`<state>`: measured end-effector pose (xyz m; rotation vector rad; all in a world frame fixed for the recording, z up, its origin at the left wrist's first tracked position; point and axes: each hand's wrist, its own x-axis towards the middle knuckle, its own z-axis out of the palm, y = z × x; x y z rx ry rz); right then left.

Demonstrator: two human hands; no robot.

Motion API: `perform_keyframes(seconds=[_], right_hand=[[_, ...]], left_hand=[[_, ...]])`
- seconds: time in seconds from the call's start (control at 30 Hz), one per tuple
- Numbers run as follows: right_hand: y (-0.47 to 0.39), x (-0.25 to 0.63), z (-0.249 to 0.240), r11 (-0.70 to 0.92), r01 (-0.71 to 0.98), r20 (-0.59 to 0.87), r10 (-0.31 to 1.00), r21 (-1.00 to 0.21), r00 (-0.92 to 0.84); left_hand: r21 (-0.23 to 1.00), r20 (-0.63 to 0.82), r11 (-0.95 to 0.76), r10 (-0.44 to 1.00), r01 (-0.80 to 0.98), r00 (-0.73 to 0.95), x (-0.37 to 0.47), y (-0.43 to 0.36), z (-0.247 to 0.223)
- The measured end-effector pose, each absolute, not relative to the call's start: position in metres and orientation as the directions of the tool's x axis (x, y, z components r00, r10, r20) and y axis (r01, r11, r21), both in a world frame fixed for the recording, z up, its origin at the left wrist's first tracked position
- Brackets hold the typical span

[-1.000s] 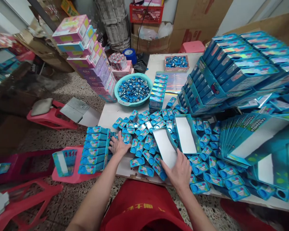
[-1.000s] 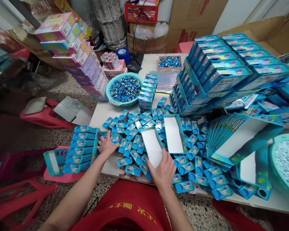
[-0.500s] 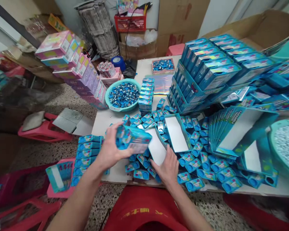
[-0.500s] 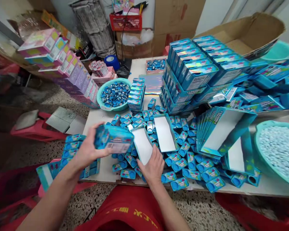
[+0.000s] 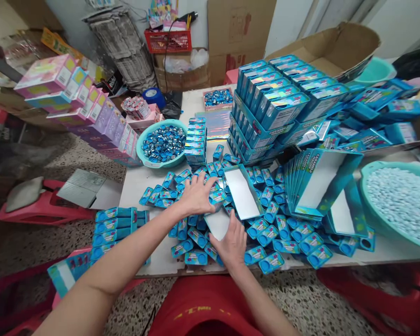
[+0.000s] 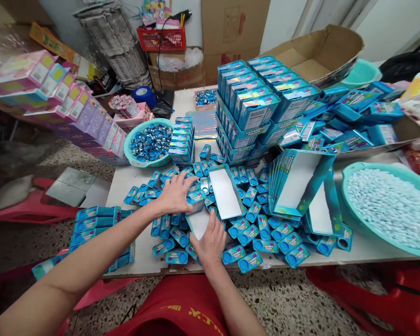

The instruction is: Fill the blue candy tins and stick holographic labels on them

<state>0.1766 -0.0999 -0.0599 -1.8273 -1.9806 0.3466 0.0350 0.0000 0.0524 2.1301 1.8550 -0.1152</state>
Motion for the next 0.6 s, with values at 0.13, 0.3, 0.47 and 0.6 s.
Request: perform_keyframes(seconds=[0.13, 0.3, 0.47, 0.6], right_hand=[[-0.1, 0.174, -0.06, 0.093, 0.898, 0.128, 0.991, -0.429, -0.042], [-0.099, 0.175, -0.061, 0.07, 0.906, 0.115, 0.993, -0.418, -0.024], [-0.097, 0.181, -0.057, 0.082, 0.906, 0.071, 0.996, -0.416, -0.058], [-0.086, 0.184, -0.053, 0.11, 0.874, 0.092, 0.993, -0.473, -0.075]], left_hand=[[0.171, -0.223, -0.101, 0.965, 0.98, 0.139, 0.051, -0.01, 0.043], [0.255, -0.203, -0.099, 0.967, 0.962, 0.154, 0.058, -0.023, 0.031], [0.413, -0.29, -0.191, 0.9, 0.891, 0.327, 0.026, -0.008, 0.028], [0.633, -0.322, -0.132, 0.852, 0.763, 0.414, -0.003, 0.015, 0.031]])
